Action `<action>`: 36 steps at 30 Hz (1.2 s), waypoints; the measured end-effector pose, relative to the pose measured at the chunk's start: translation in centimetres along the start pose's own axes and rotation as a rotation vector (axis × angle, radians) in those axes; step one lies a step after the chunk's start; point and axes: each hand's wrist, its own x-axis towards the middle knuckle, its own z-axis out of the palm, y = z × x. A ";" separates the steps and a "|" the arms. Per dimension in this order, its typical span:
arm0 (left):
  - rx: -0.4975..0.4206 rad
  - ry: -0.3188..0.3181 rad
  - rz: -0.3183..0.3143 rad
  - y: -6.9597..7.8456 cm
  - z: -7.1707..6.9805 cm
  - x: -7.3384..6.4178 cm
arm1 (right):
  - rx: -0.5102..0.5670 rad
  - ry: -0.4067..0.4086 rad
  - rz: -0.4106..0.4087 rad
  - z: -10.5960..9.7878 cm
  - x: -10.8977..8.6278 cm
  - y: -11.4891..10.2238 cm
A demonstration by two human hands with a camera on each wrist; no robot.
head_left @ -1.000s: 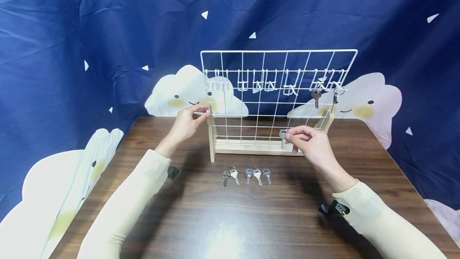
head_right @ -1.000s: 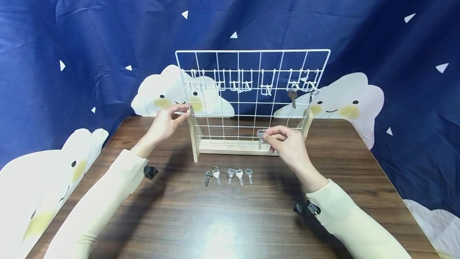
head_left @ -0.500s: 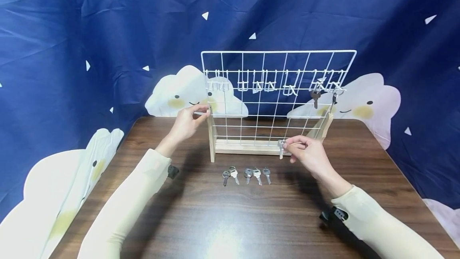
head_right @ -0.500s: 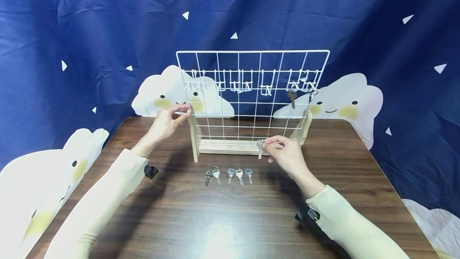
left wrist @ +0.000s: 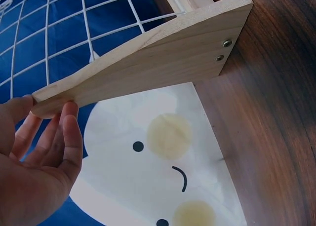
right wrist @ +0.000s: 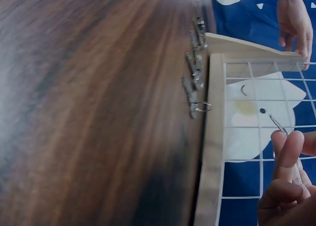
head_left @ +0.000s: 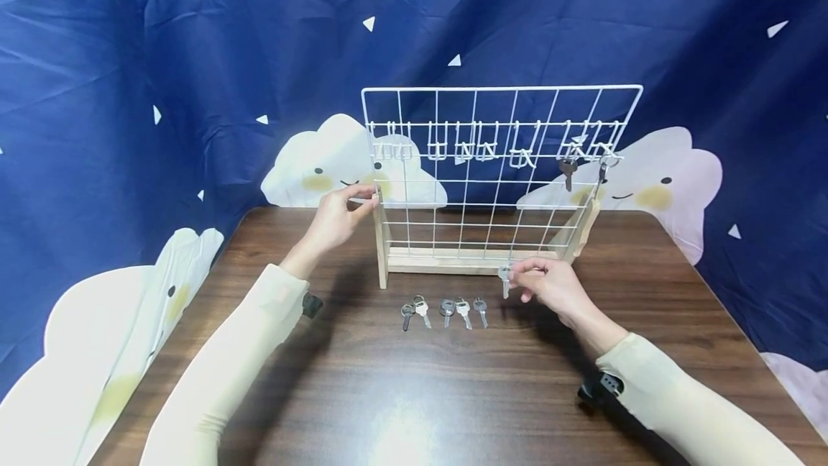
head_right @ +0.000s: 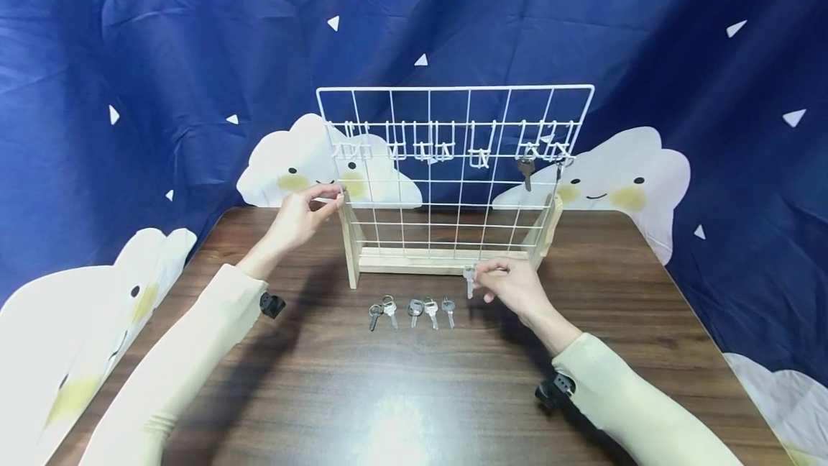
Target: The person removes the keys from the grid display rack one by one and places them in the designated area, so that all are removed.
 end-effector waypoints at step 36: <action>-0.014 0.002 -0.003 0.1 0.1 0.1 | -0.234 -0.113 0.118 1.6 1.0 4.0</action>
